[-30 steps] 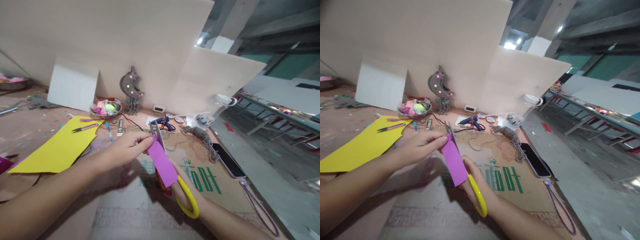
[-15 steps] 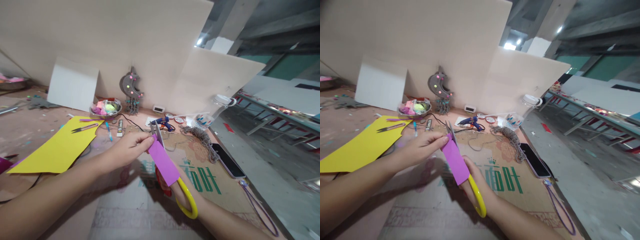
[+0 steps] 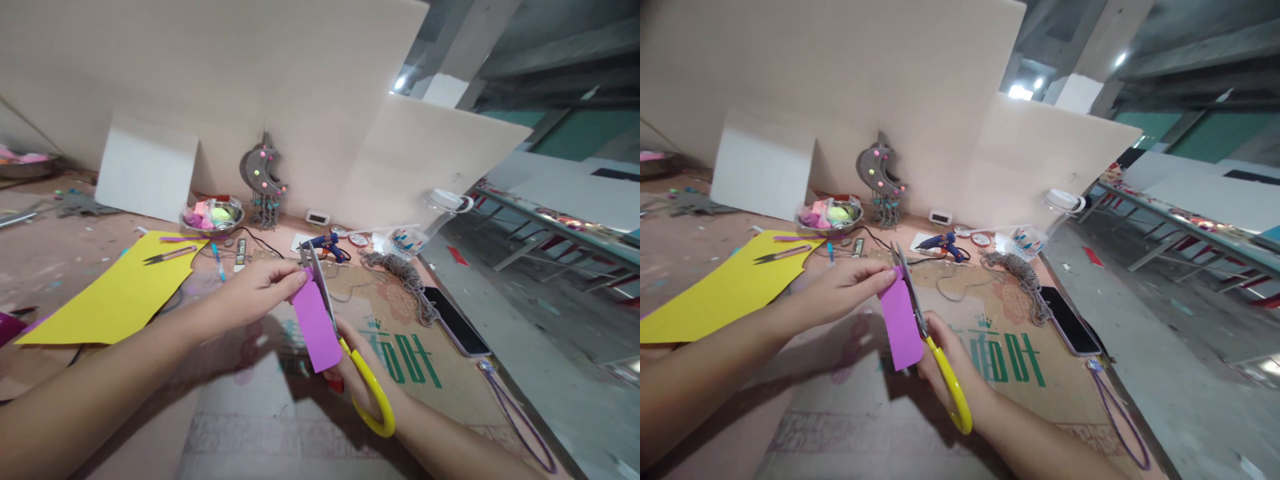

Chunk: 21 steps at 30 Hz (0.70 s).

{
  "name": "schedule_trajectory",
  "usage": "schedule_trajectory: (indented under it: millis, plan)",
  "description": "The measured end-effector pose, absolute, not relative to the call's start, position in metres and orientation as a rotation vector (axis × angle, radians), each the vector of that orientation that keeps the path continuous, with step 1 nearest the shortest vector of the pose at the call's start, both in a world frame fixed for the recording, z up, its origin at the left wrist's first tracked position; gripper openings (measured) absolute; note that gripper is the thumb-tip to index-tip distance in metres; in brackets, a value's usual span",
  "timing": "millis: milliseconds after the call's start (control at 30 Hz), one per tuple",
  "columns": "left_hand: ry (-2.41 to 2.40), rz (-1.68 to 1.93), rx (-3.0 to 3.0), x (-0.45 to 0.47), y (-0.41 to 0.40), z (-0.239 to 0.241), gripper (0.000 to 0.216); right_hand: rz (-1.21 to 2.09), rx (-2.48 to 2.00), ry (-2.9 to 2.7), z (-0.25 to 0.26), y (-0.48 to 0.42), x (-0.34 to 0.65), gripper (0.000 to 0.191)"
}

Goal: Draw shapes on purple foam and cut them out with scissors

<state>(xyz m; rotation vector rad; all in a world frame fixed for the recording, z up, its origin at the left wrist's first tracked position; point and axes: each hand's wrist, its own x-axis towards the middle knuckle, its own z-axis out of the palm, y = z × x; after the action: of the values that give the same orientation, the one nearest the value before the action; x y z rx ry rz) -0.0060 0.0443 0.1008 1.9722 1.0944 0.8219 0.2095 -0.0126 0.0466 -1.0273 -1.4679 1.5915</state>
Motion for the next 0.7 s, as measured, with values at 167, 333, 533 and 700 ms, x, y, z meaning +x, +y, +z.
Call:
schedule_trajectory:
  millis: [167, 333, 533, 700]
  plan:
    - [1.084, 0.844, 2.005, -0.0061, 0.0445, 0.1019, 0.037, 1.600, -1.043, -1.507, 0.0409, -0.0106, 0.2130, 0.057]
    - [1.099, 0.843, 2.011, -0.0069, 0.0451, 0.1064, 0.037, 1.601, -1.025, -1.545, 0.0366, -0.0099, 0.2180, 0.049]
    - [1.134, 0.849, 1.991, -0.0108, 0.0455, 0.1105, 0.038, 1.610, -1.008, -1.539, 0.0430, -0.0112, 0.2155, 0.045]
    - [1.142, 0.877, 1.860, -0.0117, 0.0494, 0.1042, 0.040, 1.597, -1.013, -1.544, 0.0432, -0.0104, 0.2146, 0.044]
